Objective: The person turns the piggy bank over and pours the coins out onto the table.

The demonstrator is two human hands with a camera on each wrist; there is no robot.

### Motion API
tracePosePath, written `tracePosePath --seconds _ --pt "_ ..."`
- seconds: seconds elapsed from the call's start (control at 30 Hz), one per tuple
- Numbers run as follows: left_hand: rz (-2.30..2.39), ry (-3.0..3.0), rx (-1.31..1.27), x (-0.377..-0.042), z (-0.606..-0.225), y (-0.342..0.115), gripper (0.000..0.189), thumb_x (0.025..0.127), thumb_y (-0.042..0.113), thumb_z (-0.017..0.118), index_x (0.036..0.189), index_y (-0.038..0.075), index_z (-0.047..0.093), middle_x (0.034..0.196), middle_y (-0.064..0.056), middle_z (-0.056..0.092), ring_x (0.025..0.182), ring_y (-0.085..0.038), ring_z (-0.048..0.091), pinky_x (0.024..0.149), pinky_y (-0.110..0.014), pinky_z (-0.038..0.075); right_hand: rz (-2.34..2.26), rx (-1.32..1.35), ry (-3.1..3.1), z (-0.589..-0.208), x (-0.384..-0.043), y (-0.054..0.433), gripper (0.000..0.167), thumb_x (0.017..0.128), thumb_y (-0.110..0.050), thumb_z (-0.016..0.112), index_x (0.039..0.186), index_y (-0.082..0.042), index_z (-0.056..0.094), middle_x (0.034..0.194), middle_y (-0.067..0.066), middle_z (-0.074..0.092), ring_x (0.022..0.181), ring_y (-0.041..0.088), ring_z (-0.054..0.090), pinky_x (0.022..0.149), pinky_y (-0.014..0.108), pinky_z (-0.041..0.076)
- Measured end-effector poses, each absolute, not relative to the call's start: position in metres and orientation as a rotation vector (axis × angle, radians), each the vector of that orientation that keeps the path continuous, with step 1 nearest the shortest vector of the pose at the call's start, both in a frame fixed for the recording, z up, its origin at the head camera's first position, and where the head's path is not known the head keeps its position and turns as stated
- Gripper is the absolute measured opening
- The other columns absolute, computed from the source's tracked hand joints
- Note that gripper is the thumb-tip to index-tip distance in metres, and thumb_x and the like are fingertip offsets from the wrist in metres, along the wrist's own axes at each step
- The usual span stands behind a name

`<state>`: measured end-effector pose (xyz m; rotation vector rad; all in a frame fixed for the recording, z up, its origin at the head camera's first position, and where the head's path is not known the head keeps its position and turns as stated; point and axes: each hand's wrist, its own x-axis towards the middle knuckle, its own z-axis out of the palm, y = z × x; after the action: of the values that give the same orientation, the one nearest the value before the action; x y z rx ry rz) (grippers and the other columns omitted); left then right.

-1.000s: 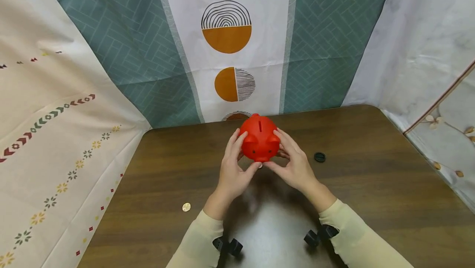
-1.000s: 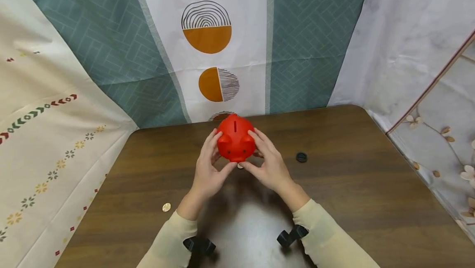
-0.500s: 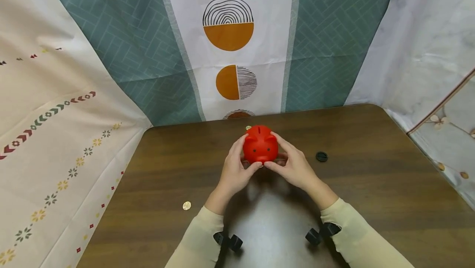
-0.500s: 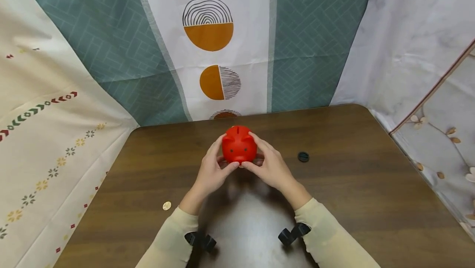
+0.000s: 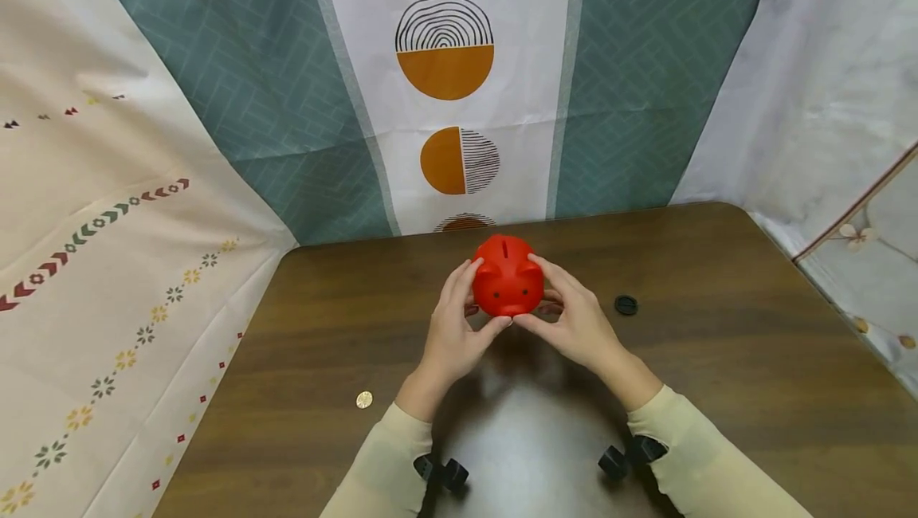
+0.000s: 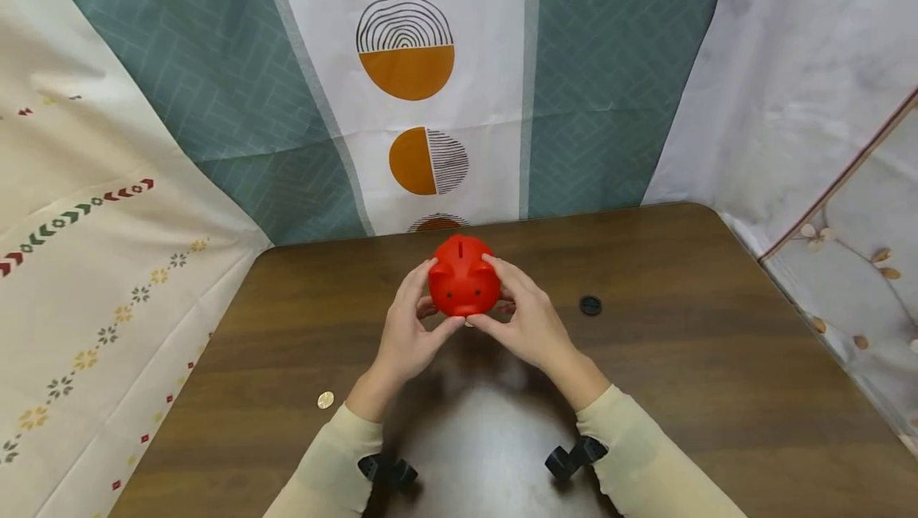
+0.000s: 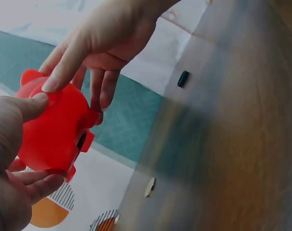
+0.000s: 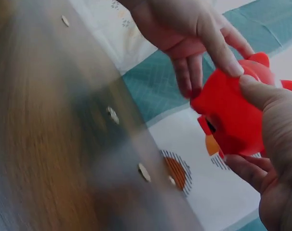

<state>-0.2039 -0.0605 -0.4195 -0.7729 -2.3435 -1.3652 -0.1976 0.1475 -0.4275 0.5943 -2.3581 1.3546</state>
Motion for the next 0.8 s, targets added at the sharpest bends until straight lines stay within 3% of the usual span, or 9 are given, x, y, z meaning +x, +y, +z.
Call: tracePosePath --seconds 0.13,0.27,0.47,0.67,0.8 --pt "-1.406 -2.354 -0.776 -0.204 -0.424 -0.062 0.086 0.079 0.025 0.080 0.150 0.020 0.032 0.152 -0.009 0.030 0.097 -0.024 0.066 0.081 -0.043 0.056 1.383 0.546 -2.389 -0.432 -0.195 0.146 0.087 0.075 -0.029 0.083 0.148 -0.033 0.035 0.135 0.005 0.051 0.096 0.023 0.068 0.076 0.034 0.057" --pt "-1.370 -2.307 -0.787 -0.202 -0.423 -0.062 0.085 0.078 0.023 0.081 0.149 0.021 0.034 0.150 -0.007 0.033 0.093 -0.021 0.066 0.079 -0.039 0.056 1.355 0.558 -2.353 -0.432 -0.193 0.144 0.085 0.076 -0.033 0.082 0.147 -0.034 0.036 0.134 0.003 0.051 0.095 0.021 0.068 0.074 0.032 0.057" --pt "-1.286 -2.002 -0.964 -0.195 -0.403 -0.061 0.079 0.072 0.007 0.084 0.140 0.011 0.044 0.148 -0.018 0.034 0.114 -0.033 0.057 0.084 -0.043 0.055 1.138 0.785 -2.006 -0.416 -0.188 0.144 0.072 0.082 -0.038 0.075 0.140 -0.008 0.046 0.143 0.018 0.044 0.108 0.032 0.062 0.074 0.040 0.057" --pt "-1.473 -2.327 -0.814 -0.203 -0.410 -0.064 0.084 0.076 0.014 0.082 0.146 0.022 0.037 0.146 -0.003 0.036 0.096 -0.024 0.066 0.078 -0.038 0.057 1.340 0.625 -2.338 -0.424 -0.191 0.145 0.082 0.078 -0.031 0.080 0.148 -0.027 0.036 0.135 0.005 0.051 0.096 0.023 0.068 0.074 0.034 0.058" --pt "-1.511 -2.413 -0.784 -0.204 -0.421 -0.066 0.084 0.077 0.019 0.081 0.148 0.022 0.035 0.150 -0.007 0.032 0.098 -0.025 0.067 0.081 -0.037 0.056 1.392 0.565 -2.397 -0.435 -0.189 0.144 0.085 0.077 -0.025 0.082 0.148 -0.028 0.036 0.135 0.007 0.051 0.098 0.026 0.068 0.075 0.037 0.057"
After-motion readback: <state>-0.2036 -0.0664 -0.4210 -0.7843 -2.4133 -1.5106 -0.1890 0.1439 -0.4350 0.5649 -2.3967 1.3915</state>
